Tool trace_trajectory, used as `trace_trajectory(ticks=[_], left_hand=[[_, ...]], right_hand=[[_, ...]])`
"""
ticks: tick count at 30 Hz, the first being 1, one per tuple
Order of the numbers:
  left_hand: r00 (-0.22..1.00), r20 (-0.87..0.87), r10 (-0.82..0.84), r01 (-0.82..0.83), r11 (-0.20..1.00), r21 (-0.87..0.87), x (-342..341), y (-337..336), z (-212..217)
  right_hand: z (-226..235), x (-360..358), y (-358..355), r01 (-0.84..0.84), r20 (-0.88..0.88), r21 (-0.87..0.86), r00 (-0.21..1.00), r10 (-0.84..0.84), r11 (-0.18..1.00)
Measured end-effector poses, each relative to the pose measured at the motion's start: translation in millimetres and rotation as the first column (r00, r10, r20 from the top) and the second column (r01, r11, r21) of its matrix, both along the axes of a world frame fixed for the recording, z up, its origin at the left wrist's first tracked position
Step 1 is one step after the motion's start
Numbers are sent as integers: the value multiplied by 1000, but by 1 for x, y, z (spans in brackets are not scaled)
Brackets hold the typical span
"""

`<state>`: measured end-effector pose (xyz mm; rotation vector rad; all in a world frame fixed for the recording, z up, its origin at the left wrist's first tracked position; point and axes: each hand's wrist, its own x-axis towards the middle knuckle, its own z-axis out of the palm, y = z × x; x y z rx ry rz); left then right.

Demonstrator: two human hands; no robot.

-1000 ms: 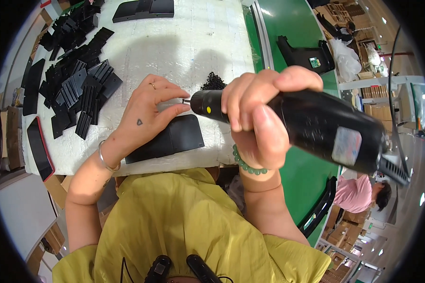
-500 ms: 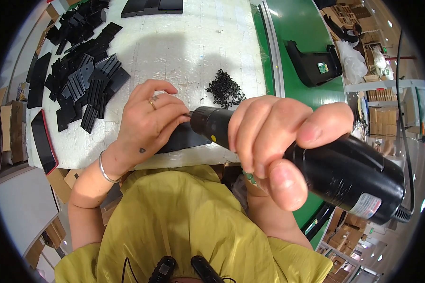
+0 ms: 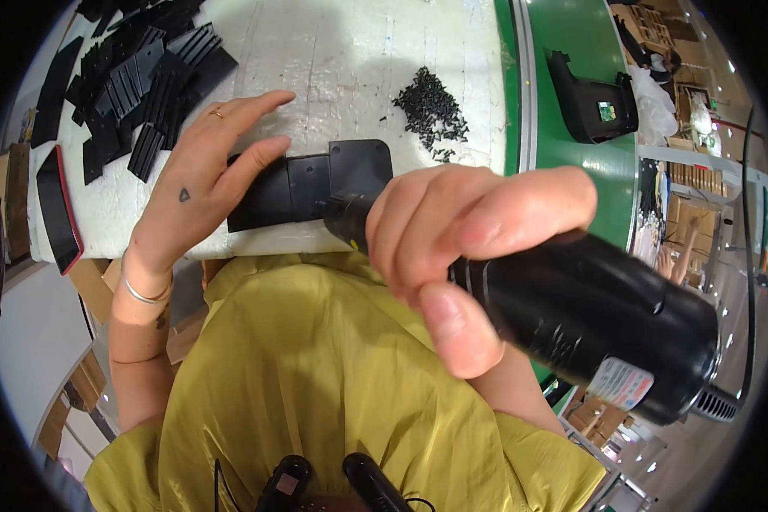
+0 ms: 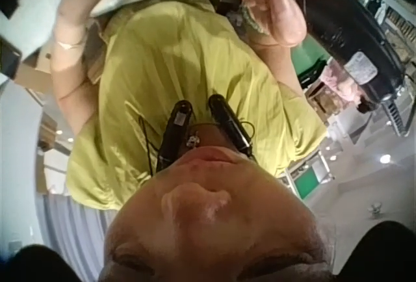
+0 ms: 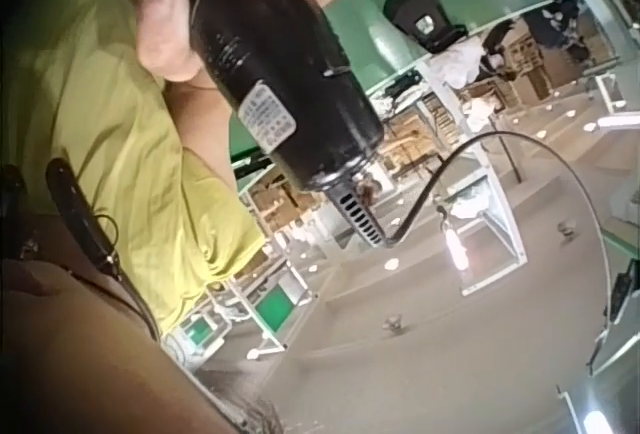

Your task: Assembling small black plastic components using an electric screwdriver.

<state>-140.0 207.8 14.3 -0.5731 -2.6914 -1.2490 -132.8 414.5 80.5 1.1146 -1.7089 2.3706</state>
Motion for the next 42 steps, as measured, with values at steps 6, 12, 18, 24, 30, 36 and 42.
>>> trace_trajectory(ticks=[6,12,18,24,30,36,42], left_hand=[[990,136,-29,42,994,-98,13,10,-14],[982,185,-26,42,996,-84,14,11,-19],[966,256,-23,42,997,-69,10,15,-18],[971,240,0,8,999,-34,14,12,-23],[983,185,9,-4,1000,-30,16,13,-29],[989,146,16,-19,1000,15,17,13,-32],[991,132,-4,2,1000,19,16,11,-33]], right_hand=[[-6,8,-2,-36,21,106,999,34,994],[1,7,-10,-110,27,230,994,107,967],[16,1,-16,-223,27,407,972,233,886],[3,14,-23,-39,61,288,998,22,957],[-1,12,-23,-50,-27,289,998,60,956],[-2,11,-26,-38,-25,325,998,49,945],[-7,13,-29,-2,-38,288,999,13,958]])
